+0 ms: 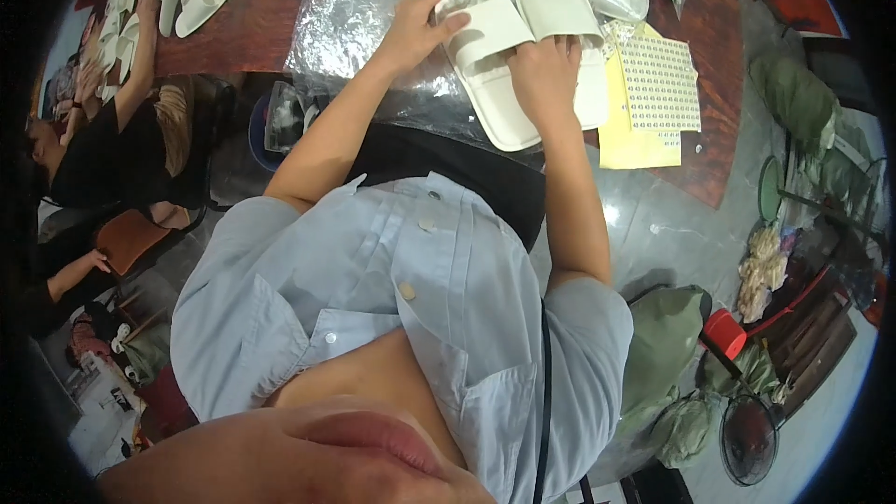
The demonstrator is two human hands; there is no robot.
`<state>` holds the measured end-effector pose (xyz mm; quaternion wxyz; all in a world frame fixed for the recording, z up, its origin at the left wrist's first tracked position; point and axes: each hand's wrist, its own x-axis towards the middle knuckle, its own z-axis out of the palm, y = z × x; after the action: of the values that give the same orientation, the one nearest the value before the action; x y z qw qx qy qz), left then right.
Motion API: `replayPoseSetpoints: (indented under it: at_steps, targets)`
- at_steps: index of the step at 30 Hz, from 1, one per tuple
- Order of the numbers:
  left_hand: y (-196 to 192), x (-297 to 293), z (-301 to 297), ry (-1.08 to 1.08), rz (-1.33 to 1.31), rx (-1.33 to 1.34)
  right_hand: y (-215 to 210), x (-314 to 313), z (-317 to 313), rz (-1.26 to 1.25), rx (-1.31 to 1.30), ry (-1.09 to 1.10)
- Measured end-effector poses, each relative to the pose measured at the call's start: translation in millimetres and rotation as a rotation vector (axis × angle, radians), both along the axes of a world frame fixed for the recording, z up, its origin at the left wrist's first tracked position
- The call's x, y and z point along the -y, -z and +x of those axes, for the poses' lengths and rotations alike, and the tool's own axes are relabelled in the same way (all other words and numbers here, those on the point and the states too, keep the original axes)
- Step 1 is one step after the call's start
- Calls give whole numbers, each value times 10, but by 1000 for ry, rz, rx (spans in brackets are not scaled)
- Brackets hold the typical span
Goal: Sorting and packing white slippers into plastic bags in a manufacturing facility.
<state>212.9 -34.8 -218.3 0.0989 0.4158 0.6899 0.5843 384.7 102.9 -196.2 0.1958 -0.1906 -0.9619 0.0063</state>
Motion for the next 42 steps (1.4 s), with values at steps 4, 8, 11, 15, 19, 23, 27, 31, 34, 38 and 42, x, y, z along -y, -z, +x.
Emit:
replayPoseSetpoints:
  at_steps: [4, 8, 11, 15, 19, 23, 27, 31, 34, 38, 42]
  targets:
    - [49, 11, -4, 22, -284, -448, -362, -162, 249, -375, 146, -172]
    - [36, -19, 13, 14, -297, -504, -419, -375, 704, -710, -257, -132]
    - [-42, 66, 17, 17, -339, -483, -248, -437, 837, -705, -417, 36]
    - [-24, 89, 24, -6, -337, -466, -117, -311, 855, -610, -421, 86]
    - [-67, 61, 49, 15, -334, -469, -102, -217, 838, -596, -412, 167]
    - [-55, 80, 42, 24, -340, -439, -99, -198, 842, -540, -425, 150]
    - [-57, 76, 46, 35, -298, -443, -141, -418, 1151, -417, -633, 230]
    - [-32, 105, 19, 26, -259, -467, -178, -650, 1642, -319, -654, 646]
    - [-30, 103, 19, 24, -242, -467, -99, -729, 1875, -264, -583, 696]
    - [-41, 103, 17, 30, -252, -478, -12, -733, 1933, -264, -470, 609]
    - [-55, 116, 32, 35, -295, -455, 49, -755, 1905, -367, -459, 590]
